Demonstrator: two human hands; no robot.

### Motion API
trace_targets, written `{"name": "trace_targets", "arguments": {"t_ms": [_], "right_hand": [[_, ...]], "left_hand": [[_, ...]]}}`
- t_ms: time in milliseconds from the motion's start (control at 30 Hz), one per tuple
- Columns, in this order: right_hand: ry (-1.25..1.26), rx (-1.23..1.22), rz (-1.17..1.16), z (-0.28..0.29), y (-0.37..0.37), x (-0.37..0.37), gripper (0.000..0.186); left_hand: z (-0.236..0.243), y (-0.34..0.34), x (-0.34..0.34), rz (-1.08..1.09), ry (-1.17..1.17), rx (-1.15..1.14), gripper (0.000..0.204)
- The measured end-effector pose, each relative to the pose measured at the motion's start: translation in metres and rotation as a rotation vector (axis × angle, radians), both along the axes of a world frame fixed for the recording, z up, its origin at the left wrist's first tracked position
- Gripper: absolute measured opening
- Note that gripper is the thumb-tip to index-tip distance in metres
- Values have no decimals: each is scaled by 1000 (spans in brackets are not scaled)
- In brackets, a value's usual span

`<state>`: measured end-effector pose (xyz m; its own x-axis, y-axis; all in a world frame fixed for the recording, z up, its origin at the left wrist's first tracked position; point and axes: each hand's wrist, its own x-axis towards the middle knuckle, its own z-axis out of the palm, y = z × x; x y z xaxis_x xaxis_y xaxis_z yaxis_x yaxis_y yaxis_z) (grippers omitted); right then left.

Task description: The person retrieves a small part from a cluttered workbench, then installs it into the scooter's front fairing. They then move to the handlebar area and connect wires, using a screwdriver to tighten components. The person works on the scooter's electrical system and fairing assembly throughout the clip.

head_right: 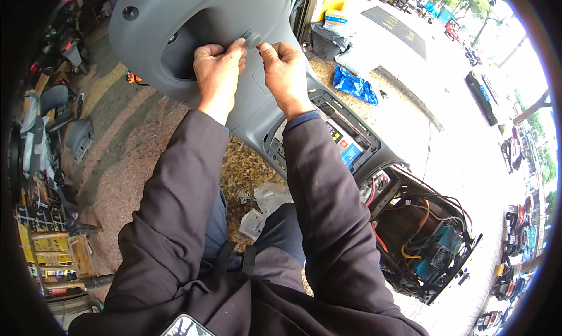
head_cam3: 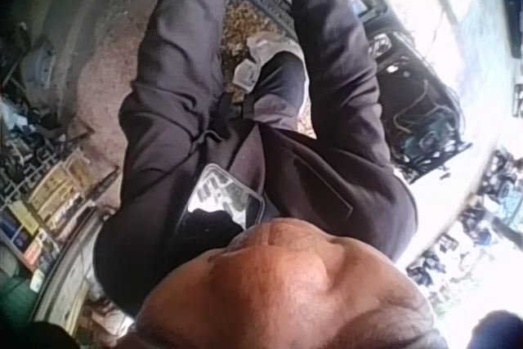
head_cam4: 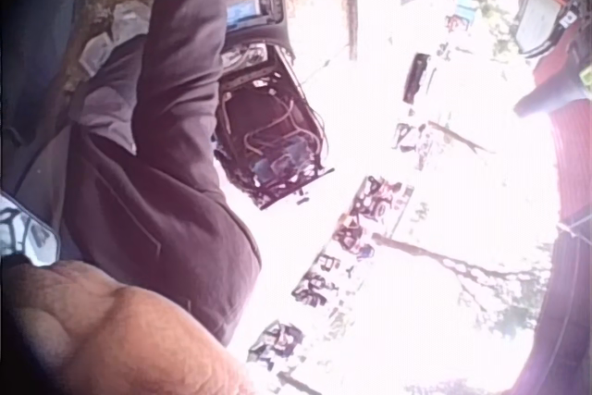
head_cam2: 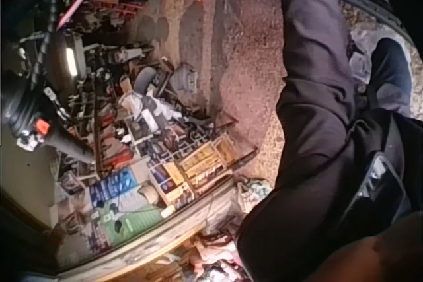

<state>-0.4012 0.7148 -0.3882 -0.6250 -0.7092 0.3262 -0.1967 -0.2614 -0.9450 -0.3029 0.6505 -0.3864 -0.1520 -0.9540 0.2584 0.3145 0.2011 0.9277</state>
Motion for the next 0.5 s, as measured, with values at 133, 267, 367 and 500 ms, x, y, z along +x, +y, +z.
{"name": "trace_targets", "arguments": {"t_ms": [133, 267, 367, 500], "right_hand": [[206, -34, -112, -9, -8, -1, 27], [288, 3, -201, -13, -11, -6, 31], [212, -6, -91, -14, -11, -8, 27], [280, -24, -112, -15, -11, -6, 28]], "left_hand": [[-1, -7, 16, 359, -334, -478, 51], [5, -23, 26, 334, -523, -522, 61], [5, -31, 25, 347, -528, -583, 64], [4, -38, 26, 351, -477, -638, 67]]}}
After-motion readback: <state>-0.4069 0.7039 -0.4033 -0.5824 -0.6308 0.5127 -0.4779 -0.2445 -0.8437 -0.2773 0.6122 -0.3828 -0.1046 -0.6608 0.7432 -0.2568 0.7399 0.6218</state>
